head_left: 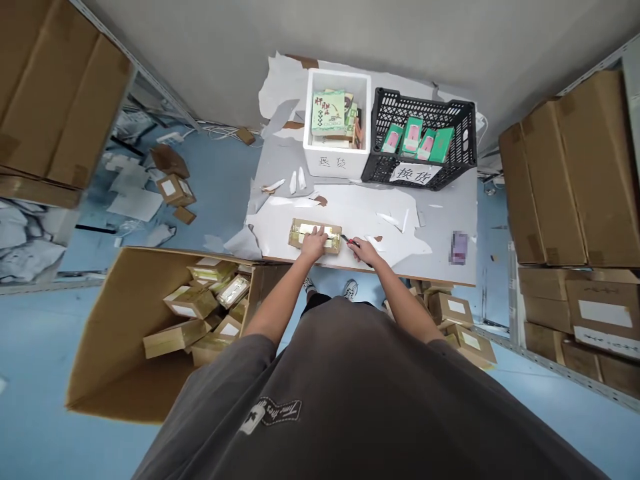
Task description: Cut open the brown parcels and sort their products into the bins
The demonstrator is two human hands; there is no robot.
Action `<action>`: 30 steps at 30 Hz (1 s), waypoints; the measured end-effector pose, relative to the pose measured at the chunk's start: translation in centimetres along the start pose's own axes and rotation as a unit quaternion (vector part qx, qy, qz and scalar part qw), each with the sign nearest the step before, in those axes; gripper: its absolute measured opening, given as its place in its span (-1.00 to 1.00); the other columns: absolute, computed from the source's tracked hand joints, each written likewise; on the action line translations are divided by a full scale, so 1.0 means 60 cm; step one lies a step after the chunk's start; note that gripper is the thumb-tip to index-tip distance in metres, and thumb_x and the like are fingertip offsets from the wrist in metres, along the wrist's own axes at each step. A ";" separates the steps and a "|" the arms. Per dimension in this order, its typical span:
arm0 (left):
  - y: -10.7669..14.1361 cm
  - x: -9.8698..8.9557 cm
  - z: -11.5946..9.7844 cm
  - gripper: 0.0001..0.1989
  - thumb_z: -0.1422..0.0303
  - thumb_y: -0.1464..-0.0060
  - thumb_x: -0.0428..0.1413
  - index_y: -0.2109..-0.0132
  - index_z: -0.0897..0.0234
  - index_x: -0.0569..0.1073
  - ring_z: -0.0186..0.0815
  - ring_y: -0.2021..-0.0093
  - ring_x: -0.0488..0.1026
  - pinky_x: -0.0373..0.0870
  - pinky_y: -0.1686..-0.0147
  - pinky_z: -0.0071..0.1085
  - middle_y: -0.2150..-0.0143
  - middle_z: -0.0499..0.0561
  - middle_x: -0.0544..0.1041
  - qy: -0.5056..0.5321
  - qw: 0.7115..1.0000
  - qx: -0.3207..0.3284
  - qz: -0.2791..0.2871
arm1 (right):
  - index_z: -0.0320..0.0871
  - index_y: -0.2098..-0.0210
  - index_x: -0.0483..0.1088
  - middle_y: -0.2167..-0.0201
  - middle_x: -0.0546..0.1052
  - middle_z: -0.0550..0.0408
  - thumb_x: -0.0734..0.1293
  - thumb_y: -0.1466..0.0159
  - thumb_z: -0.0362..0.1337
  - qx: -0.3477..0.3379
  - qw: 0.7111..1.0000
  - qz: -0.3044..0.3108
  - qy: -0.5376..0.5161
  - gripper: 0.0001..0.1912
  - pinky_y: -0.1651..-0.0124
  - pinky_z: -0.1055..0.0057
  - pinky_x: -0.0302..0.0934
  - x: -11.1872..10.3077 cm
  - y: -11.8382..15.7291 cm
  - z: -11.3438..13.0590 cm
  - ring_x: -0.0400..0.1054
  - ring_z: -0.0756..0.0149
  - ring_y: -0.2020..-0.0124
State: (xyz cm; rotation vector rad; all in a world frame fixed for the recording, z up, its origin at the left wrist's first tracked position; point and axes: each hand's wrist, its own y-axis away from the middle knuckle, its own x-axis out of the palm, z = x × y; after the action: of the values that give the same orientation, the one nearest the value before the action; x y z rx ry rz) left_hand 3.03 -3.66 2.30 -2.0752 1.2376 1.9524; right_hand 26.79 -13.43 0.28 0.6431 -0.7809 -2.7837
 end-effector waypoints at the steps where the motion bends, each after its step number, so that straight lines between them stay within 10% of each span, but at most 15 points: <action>1: -0.003 -0.001 -0.001 -0.33 0.35 -0.06 0.48 -0.31 0.15 0.54 0.25 -0.65 0.06 0.33 -0.43 0.12 -0.67 0.22 0.16 -0.006 1.000 -0.001 0.004 | -0.03 0.25 0.33 0.56 0.49 0.25 0.34 -0.55 -0.09 -0.007 0.999 0.013 0.039 -0.74 0.39 0.47 0.19 -0.007 -0.012 0.007 0.35 0.34 0.60; 8: -0.022 -0.017 -0.008 -0.35 0.42 -0.09 0.45 -0.32 0.17 0.54 0.16 -0.62 0.14 0.34 -0.45 0.09 -0.68 0.21 0.15 -0.020 0.999 -0.003 0.035 | -0.06 0.38 0.44 0.40 0.59 0.03 0.58 -0.33 -0.21 0.005 0.984 -0.003 0.180 -0.72 0.28 0.40 0.13 -0.044 -0.070 0.035 0.49 0.11 0.25; 16: -0.028 -0.016 -0.005 -0.27 0.42 -0.04 0.48 -0.36 0.13 0.54 0.23 -0.64 0.13 0.37 -0.46 0.09 -0.69 0.20 0.13 0.005 0.999 -0.002 0.044 | -0.03 0.35 0.29 0.67 0.36 0.27 0.49 -0.42 0.05 0.084 0.989 0.110 -0.060 -0.58 0.61 0.43 0.07 -0.014 -0.050 0.013 0.18 0.36 0.73; 30: -0.019 -0.025 -0.005 -0.28 0.38 0.00 0.52 -0.33 0.09 0.60 0.18 -0.63 0.16 0.48 -0.41 0.01 -0.69 0.14 0.15 -0.036 0.998 0.007 0.059 | -0.01 0.32 0.20 0.70 0.33 0.32 0.49 -0.43 0.02 0.120 0.972 0.132 -0.156 -0.56 0.69 0.50 0.05 0.005 -0.028 0.022 0.13 0.42 0.77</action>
State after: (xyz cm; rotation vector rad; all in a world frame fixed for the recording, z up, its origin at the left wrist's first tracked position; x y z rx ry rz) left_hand 4.08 -2.27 3.07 -1.9498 1.3835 2.0391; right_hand 25.81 -11.47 0.29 0.1161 -1.1810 -2.5935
